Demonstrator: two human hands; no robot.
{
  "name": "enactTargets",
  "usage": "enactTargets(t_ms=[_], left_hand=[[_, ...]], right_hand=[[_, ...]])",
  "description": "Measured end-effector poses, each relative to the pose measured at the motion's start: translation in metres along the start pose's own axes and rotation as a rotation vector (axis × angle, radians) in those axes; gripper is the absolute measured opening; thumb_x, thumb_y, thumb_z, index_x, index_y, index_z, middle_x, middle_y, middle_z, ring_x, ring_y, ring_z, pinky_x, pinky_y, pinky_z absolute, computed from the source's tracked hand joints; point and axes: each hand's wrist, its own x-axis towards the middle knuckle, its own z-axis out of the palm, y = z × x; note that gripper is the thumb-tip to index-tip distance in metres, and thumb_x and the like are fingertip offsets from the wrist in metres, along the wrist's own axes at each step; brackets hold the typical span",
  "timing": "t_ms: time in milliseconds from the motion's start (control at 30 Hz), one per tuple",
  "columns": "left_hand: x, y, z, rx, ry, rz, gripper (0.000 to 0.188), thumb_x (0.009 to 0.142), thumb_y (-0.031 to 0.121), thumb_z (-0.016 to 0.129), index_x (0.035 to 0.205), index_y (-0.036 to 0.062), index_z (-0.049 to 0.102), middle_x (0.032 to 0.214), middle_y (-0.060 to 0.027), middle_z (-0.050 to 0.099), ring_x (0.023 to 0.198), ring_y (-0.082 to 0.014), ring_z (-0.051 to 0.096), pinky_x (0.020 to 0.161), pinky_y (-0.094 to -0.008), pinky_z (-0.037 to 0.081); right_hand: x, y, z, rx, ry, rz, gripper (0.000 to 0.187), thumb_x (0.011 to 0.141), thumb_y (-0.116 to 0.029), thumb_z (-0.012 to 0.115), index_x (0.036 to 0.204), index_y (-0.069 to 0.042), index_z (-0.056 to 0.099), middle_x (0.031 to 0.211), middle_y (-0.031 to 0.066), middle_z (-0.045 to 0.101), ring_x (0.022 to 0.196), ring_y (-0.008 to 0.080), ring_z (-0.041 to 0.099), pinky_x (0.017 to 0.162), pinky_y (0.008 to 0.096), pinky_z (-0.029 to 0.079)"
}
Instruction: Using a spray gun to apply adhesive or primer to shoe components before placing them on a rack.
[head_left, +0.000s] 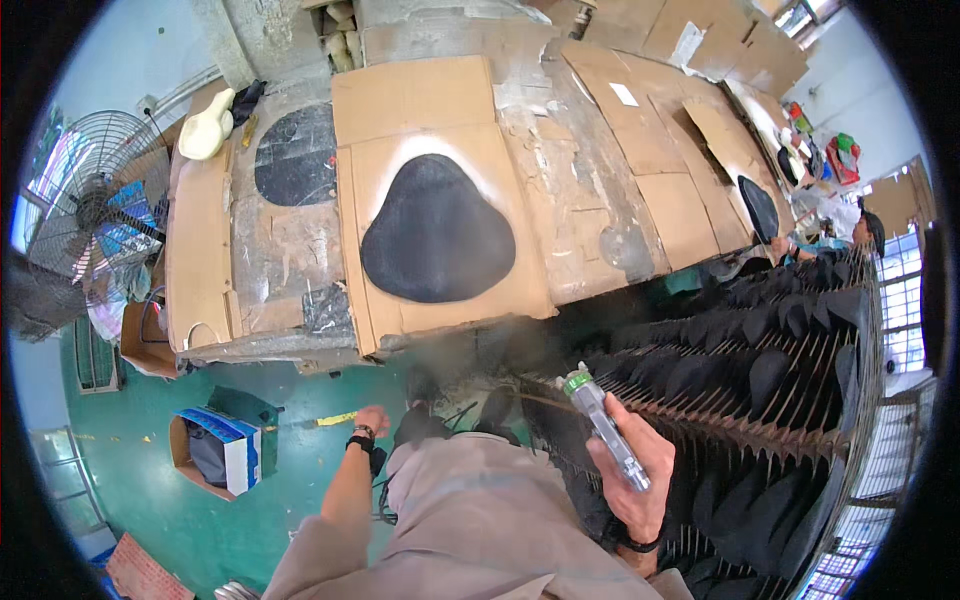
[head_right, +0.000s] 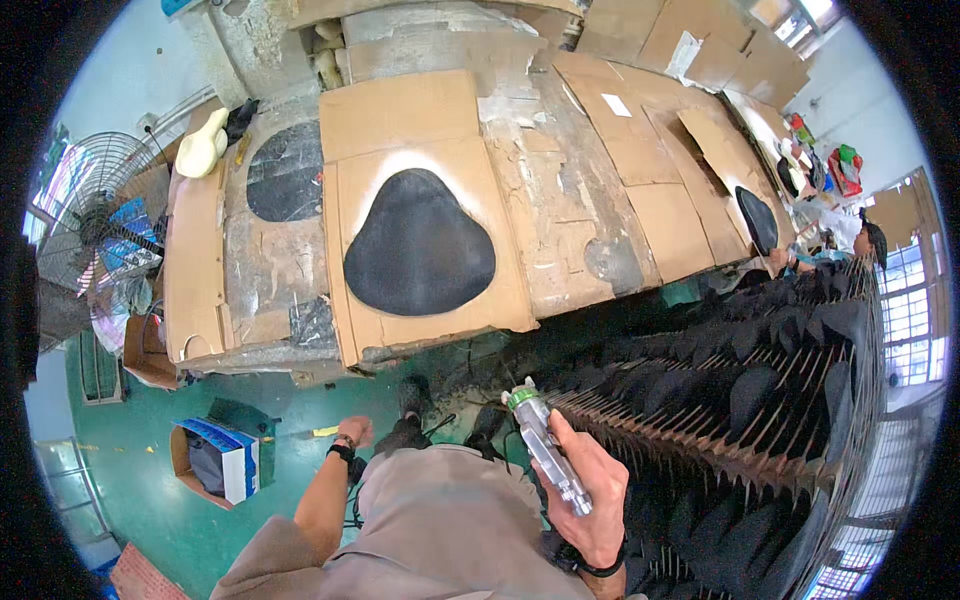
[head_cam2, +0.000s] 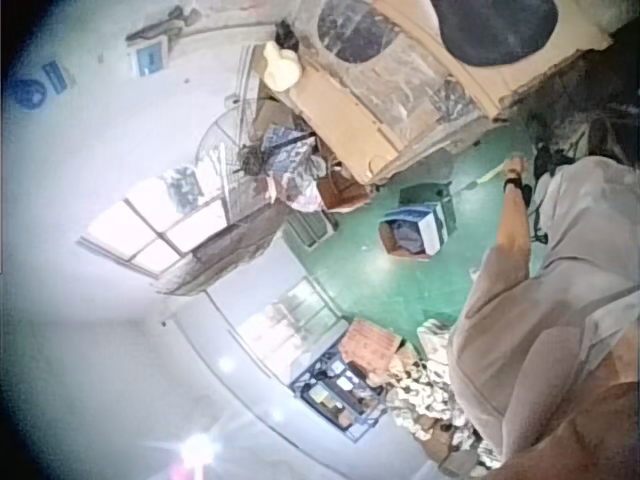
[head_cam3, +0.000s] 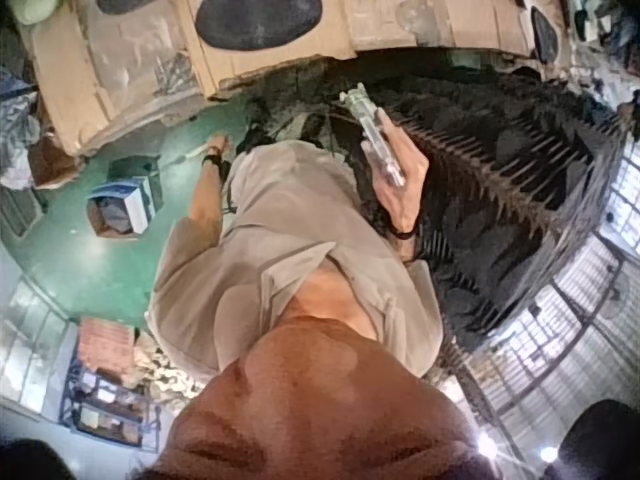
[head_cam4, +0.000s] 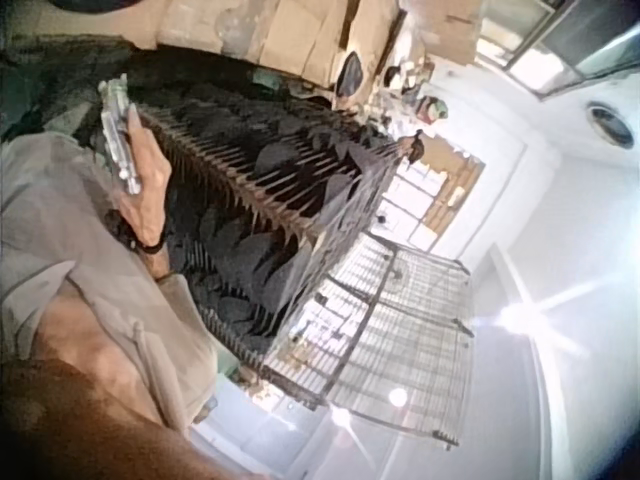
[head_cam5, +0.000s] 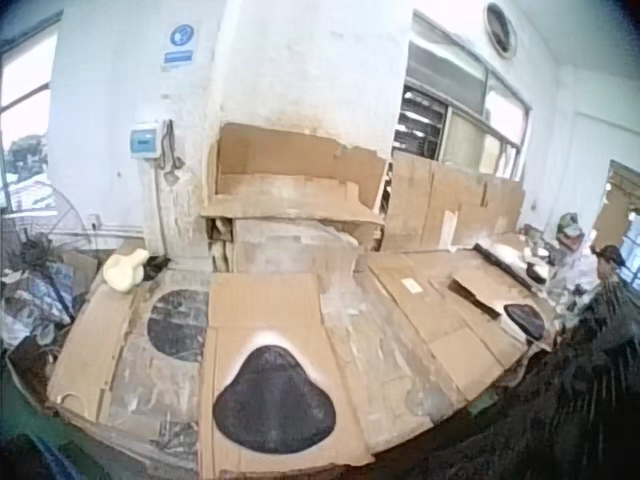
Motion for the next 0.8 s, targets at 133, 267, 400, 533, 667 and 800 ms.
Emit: enactTargets(t_ms=[133,267,400,533,667,800], left_hand=[[-0.009,0.003,0.007,-0.03,0.053,0.025,0.024,0.094,0.018,0.055,0.109,0.0073,0.07,0.09,-0.0101,0.072,0.076,-0.0217,0.072,0.062,-0.041,0.06],[0.008,-0.032,-0.009,-0.057,0.049,0.011,0.025,0.094,0.017,0.054,0.11,0.007,0.07,0.092,-0.0102,0.073,0.078,-0.0228,0.073,0.063,-0.0426,0.061],[0.009,-0.022,0.009,0.23,0.001,0.149,0.025,0.093,0.019,0.053,0.108,0.0066,0.07,0.092,-0.0102,0.073,0.079,-0.0243,0.073,0.065,-0.0442,0.062],[0.012,-0.036,-0.007,0.37,-0.106,0.176,0.027,0.094,0.022,0.052,0.107,0.0063,0.069,0.093,-0.0111,0.073,0.08,-0.0251,0.073,0.065,-0.0438,0.063],[0.019,-0.025,0.008,0.093,-0.085,0.035,0.028,0.095,0.019,0.049,0.109,0.0061,0.069,0.095,-0.0116,0.073,0.081,-0.0256,0.073,0.064,-0.0435,0.063],[0.037,-0.04,0.004,0.462,-0.087,0.252,0.03,0.095,0.018,0.049,0.114,0.008,0.069,0.099,-0.0122,0.075,0.082,-0.0259,0.073,0.063,-0.043,0.062]], right_hand=[[-0.009,0.008,-0.013,-0.056,-0.158,0.057,0.051,0.074,0.006,0.074,0.125,0.005,0.065,0.09,0.0174,0.068,0.074,0.0232,0.063,0.072,0.0281,0.049],[-0.008,0.004,-0.007,0.008,-0.03,-0.027,0.053,0.071,0.008,0.074,0.123,0.004,0.066,0.086,0.0176,0.067,0.072,0.0255,0.065,0.069,0.0297,0.05],[-0.012,0.013,-0.015,-0.07,-0.223,-0.029,0.069,0.063,0.015,0.068,0.131,0.003,0.062,0.093,0.0211,0.069,0.077,0.0332,0.068,0.07,0.0337,0.053],[-0.009,0.012,-0.014,-0.066,-0.258,-0.064,0.069,0.064,0.015,0.067,0.131,0.003,0.062,0.091,0.0206,0.069,0.074,0.0329,0.068,0.068,0.0334,0.053],[-0.01,0.012,-0.006,-0.014,-0.04,-0.013,0.055,0.071,0.008,0.075,0.125,0.004,0.066,0.085,0.0155,0.067,0.072,0.0234,0.064,0.069,0.0283,0.048],[-0.021,0.01,-0.02,-0.03,-0.117,0.039,0.055,0.07,0.01,0.073,0.124,0.005,0.066,0.082,0.0147,0.065,0.069,0.0216,0.061,0.067,0.0279,0.047]])
